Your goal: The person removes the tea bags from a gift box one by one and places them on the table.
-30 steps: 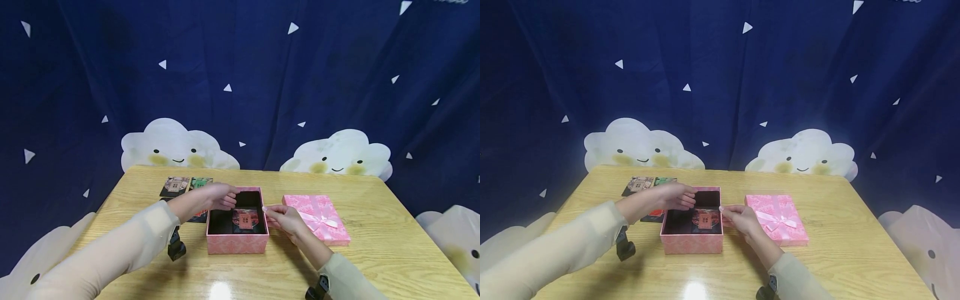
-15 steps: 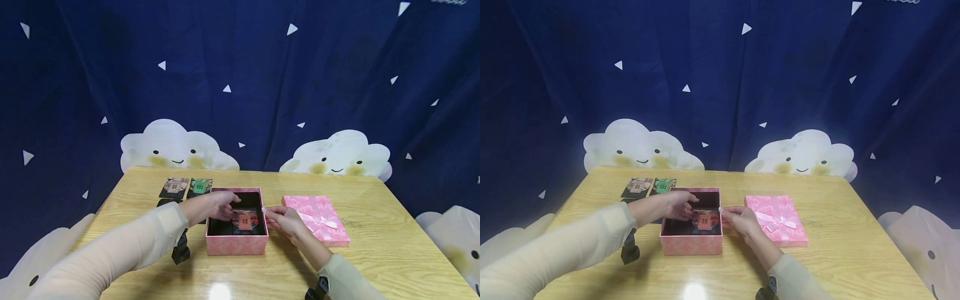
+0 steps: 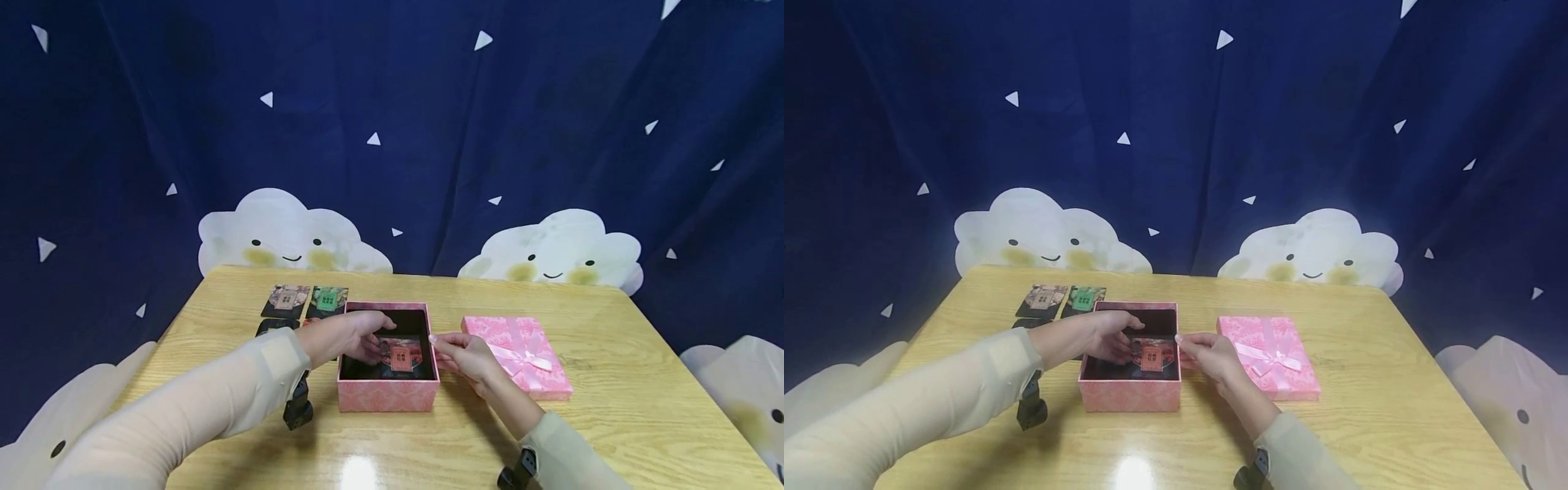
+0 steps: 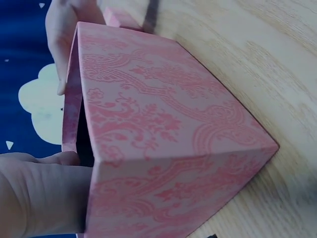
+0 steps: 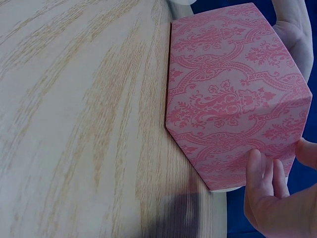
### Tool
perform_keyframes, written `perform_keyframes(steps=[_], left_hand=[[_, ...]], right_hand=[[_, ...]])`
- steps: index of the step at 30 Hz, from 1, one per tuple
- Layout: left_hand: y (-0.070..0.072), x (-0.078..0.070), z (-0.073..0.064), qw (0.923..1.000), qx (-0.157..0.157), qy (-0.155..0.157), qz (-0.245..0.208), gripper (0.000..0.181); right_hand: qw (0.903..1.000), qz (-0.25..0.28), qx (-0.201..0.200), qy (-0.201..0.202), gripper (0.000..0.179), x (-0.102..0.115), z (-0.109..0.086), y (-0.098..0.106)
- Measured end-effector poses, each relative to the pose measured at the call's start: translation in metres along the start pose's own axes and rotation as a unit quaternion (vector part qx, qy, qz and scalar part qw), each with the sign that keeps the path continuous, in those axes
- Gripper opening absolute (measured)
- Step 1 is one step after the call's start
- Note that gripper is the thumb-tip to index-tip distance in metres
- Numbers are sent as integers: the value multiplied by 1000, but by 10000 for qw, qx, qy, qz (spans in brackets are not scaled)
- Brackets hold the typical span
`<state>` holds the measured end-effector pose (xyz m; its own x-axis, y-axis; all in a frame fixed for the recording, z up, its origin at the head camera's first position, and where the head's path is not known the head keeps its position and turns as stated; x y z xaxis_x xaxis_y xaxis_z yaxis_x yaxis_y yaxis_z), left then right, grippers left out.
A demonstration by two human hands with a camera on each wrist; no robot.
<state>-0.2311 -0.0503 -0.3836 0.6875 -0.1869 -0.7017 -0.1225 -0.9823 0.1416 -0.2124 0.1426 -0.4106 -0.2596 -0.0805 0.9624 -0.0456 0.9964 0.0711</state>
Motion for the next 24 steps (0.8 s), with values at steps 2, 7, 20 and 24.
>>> perform_keyframes(steps=[2, 7, 20, 24], left_hand=[[-1, 0, 1, 10000, 7, -12, -1, 59], [-2, 1, 1, 9999, -2, -35, 140, 61], [-3, -8, -4, 9991, 222, 196, 292, 61], [-10, -14, -4, 9980, 461, 209, 387, 58]], right_hand=[[10000, -62, -16, 26, 38, 0, 1, 1], [9999, -135, 44, 71, 40, 0, 2, 1], [9998, 80, 183, 6, 36, 2, 0, 0], [9998, 110, 173, -15, 33, 3, 0, 0]])
Point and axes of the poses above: each hand's wrist, its own z-axis towards the middle knuckle, its own y-axis out of the back of the hand, x = y × z, the point moved 3 cm from there along z, towards the middle knuckle, and after that the axes turned 6 degrees about -x, right-handed, at the moved point
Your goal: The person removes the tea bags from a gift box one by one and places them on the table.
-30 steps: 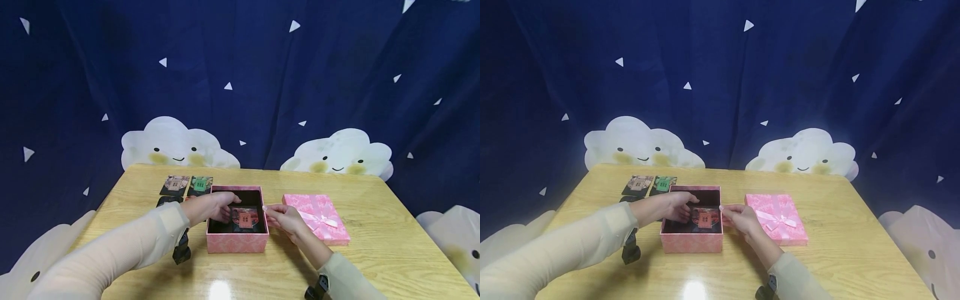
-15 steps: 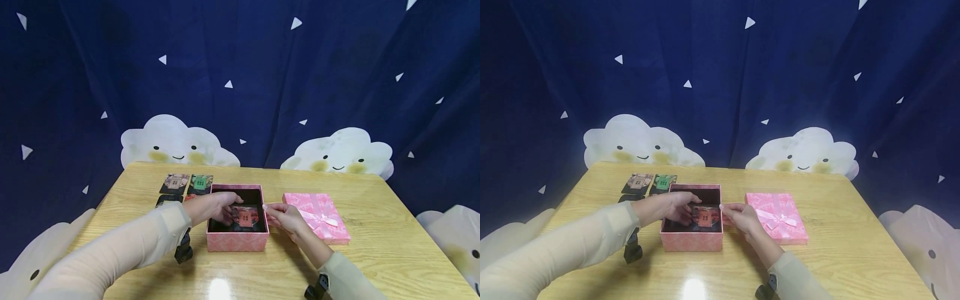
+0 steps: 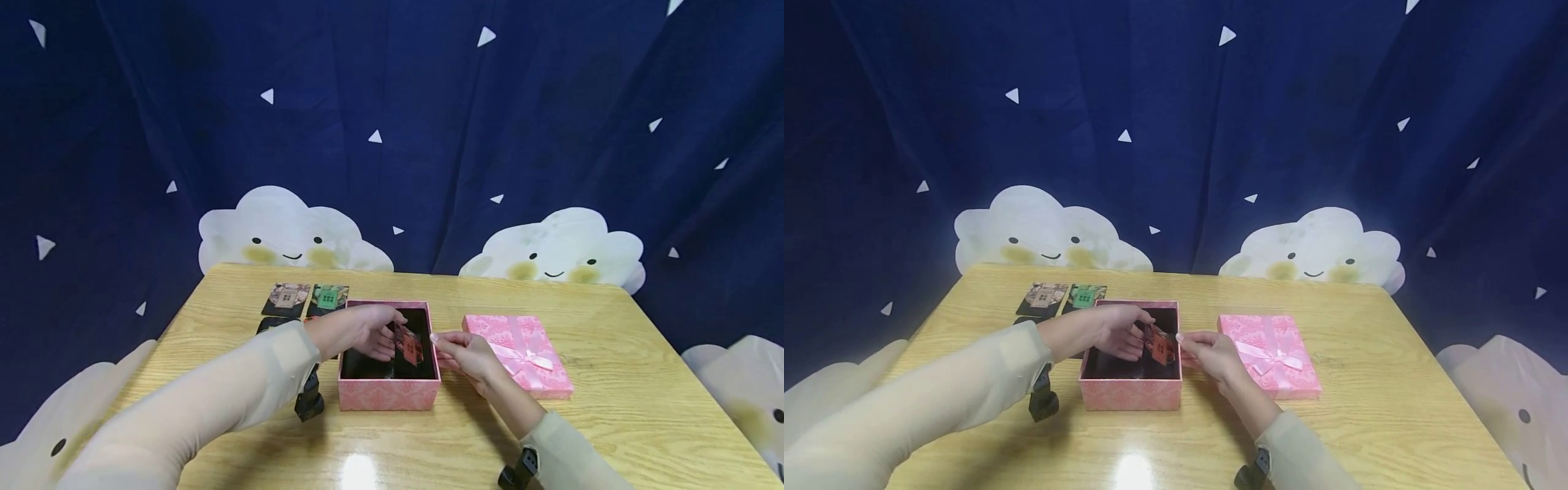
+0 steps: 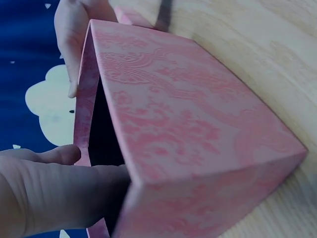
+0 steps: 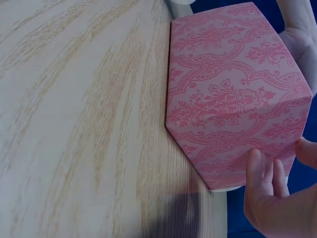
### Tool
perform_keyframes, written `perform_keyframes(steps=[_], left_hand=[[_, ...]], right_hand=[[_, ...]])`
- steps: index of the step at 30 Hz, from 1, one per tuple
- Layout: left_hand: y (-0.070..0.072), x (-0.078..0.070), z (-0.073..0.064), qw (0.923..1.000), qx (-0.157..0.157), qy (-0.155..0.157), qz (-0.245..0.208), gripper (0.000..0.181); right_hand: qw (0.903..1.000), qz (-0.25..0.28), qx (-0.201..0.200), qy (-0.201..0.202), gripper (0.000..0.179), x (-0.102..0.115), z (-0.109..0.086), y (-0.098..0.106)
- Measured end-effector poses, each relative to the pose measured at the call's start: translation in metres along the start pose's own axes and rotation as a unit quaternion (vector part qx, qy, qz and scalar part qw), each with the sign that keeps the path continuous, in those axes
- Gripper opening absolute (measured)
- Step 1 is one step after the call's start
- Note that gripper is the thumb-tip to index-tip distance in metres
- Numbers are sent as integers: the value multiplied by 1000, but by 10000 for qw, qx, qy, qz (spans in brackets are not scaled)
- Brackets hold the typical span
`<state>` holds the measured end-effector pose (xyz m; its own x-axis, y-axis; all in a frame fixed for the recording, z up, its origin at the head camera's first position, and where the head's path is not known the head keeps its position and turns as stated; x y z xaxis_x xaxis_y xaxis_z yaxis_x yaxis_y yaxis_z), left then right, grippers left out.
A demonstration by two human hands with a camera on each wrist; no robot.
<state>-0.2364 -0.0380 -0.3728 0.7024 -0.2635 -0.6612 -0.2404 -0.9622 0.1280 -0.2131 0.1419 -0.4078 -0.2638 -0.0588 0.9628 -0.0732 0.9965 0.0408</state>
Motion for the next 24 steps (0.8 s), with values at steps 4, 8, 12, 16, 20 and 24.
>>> perform_keyframes(steps=[4, 8, 12, 16, 20, 24], left_hand=[[-10, -7, 3, 10000, 37, -2, -48, 53], [-18, -13, 8, 9998, 178, -54, -30, 47], [-22, -16, 14, 9995, 304, -114, 25, 42], [-26, -17, 19, 9993, 349, -93, 11, 33], [-31, -17, 23, 9990, 449, -76, 27, 30], [-33, -11, 96, 9969, 596, -304, 425, 27]], right_hand=[[10000, -20, -21, -10, 36, 0, -1, 1], [10000, -73, -3, 1, 40, 0, -1, 2], [10000, -53, 20, -17, 39, -2, -1, 1], [10000, 54, 29, -29, 36, -1, -1, 1], [9999, 133, -12, -36, 35, -1, -1, 0], [9999, 99, -16, -3, 38, 0, 0, 0]])
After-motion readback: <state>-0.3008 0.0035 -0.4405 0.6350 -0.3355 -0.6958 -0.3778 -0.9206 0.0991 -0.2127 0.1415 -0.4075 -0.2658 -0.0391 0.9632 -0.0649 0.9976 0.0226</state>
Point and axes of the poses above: each hand's wrist, its own z-axis towards the middle knuckle, its own y-axis out of the back of the hand, x = y × z, the point moved 3 cm from there along z, towards the middle knuckle, and after that the axes turned 6 degrees about -x, right-handed, at the moved point
